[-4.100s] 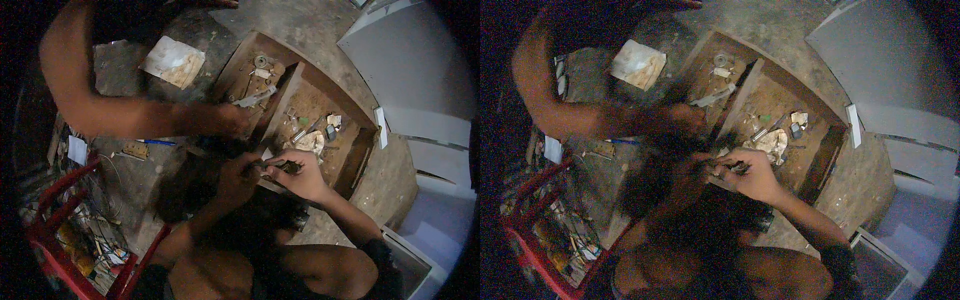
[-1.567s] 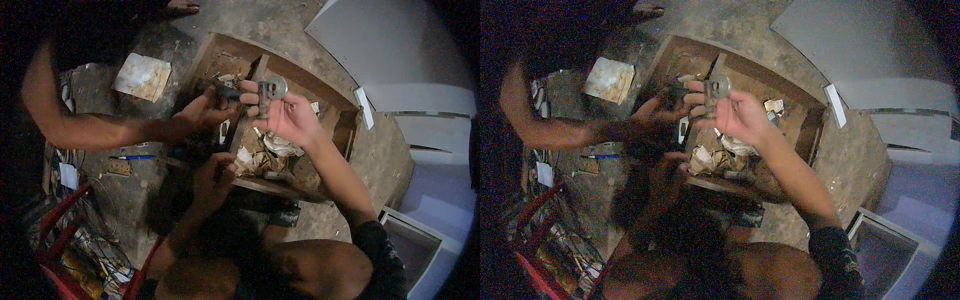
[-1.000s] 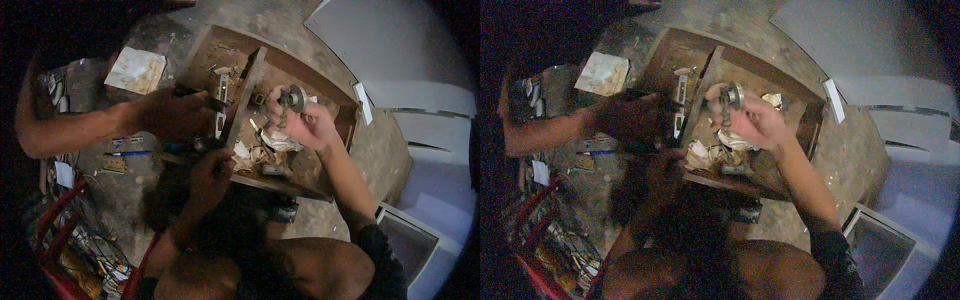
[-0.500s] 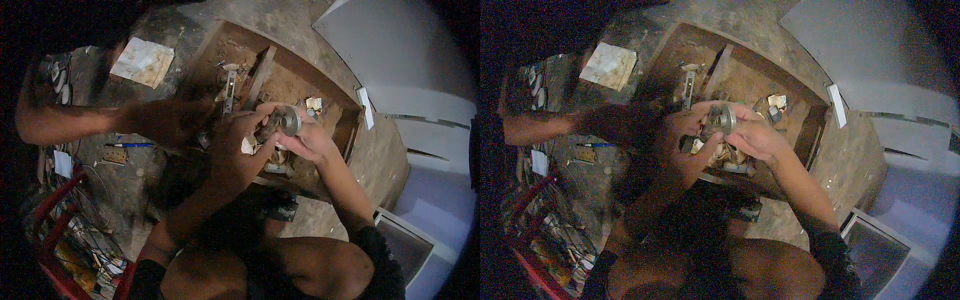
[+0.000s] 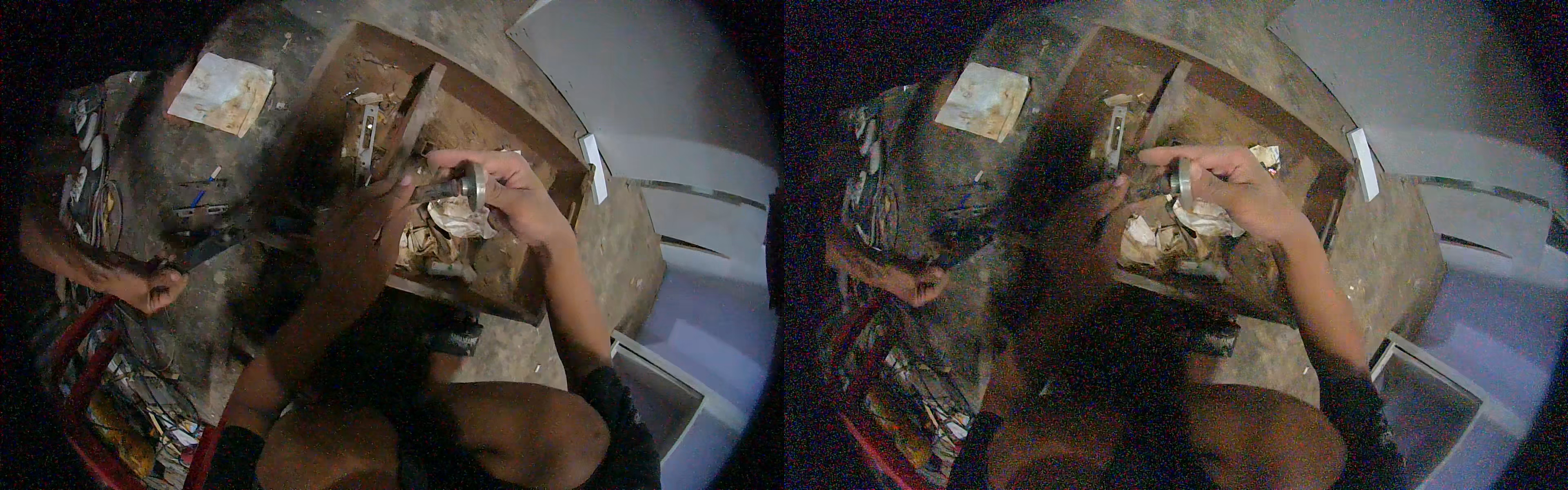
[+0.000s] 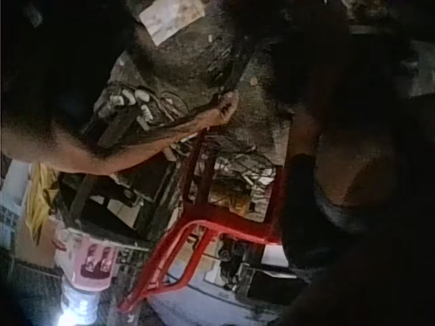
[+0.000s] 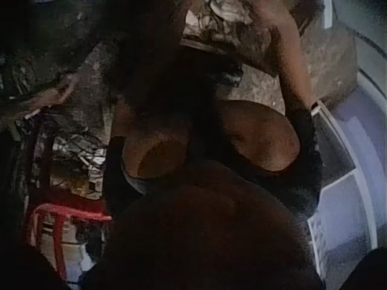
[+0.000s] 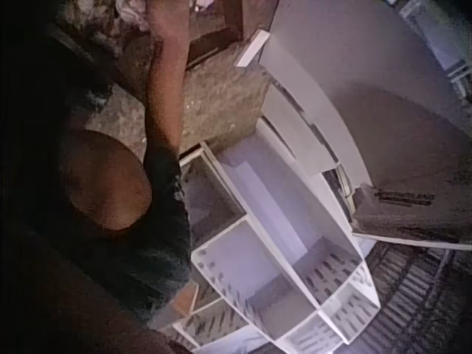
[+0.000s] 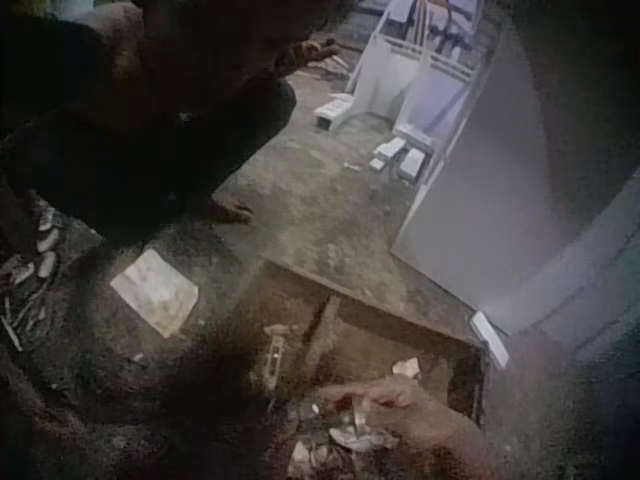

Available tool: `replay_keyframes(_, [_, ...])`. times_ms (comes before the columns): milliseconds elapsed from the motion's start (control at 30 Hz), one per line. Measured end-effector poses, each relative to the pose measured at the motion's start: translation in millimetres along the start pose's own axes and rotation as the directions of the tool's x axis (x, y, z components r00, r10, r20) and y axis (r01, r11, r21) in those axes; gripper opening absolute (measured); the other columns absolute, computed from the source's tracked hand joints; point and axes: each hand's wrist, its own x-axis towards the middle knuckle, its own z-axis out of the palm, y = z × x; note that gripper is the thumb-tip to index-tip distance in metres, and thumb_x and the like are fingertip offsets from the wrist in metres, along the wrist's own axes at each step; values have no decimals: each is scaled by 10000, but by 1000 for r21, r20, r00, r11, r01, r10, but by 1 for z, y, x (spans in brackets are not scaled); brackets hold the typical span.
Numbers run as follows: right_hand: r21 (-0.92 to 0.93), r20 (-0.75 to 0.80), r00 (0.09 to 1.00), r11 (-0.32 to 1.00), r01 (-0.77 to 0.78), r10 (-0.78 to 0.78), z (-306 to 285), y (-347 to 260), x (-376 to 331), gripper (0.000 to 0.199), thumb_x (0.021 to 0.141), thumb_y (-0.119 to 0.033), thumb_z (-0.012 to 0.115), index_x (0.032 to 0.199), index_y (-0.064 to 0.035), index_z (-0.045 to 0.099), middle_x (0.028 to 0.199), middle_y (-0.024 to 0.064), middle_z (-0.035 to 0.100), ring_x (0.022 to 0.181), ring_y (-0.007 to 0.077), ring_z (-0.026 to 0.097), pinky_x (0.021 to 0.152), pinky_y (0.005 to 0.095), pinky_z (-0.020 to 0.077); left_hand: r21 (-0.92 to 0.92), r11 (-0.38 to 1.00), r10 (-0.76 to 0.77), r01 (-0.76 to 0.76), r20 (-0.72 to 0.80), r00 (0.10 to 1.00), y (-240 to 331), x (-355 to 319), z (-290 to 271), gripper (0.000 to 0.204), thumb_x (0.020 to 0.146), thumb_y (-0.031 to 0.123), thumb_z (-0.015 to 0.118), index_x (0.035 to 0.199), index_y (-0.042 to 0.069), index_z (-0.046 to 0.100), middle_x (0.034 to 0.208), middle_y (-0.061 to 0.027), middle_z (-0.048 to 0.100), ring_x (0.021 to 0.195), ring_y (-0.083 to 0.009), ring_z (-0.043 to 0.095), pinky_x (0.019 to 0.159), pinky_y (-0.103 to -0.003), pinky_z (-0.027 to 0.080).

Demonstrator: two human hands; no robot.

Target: The person sorts various metal hardware components, hinges, and screws inside a wooden crate on the floor and writes characters on a white box with a pen.

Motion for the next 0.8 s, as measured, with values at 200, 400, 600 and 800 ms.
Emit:
replay_keyframes(200, [-4,-28,999,1000,17,-17,7,-3,0,430,987,-290,612,1273,29,643,1036,29,711,908,88,626,838,250,493,37,986,164,-162,-57,985,3,6,-5,279,844,1,731,1116,63,713,997,-103,702,864,-268,688,749,-350,572])
replay_keyframes(400, [128,-67,998,992,20,-11,10,4,-2,350,950,-227,654,1157,56,666,887,46,693,764,105,630,715,241,494,141,959,249,-246,1,969,4,9,-14,288,834,12,721,1118,60,709,993,-92,687,860,-257,677,743,-351,565])
replay_keyframes(600, [367,-33,999,930,20,-8,18,2,-8,367,985,-319,621,1085,32,651,923,65,676,791,132,623,742,270,503,193,939,263,-285,133,956,14,14,-29,411,784,-15,664,1190,47,669,1059,-89,676,907,-265,661,788,-376,555])
replay_keyframes(800, [483,-31,999,875,39,-27,31,8,-13,319,971,-270,633,1085,27,648,844,53,661,779,125,622,685,246,489,264,915,235,-306,267,934,8,10,-33,388,807,13,639,1193,47,648,1085,-97,675,942,-280,660,809,-379,549])
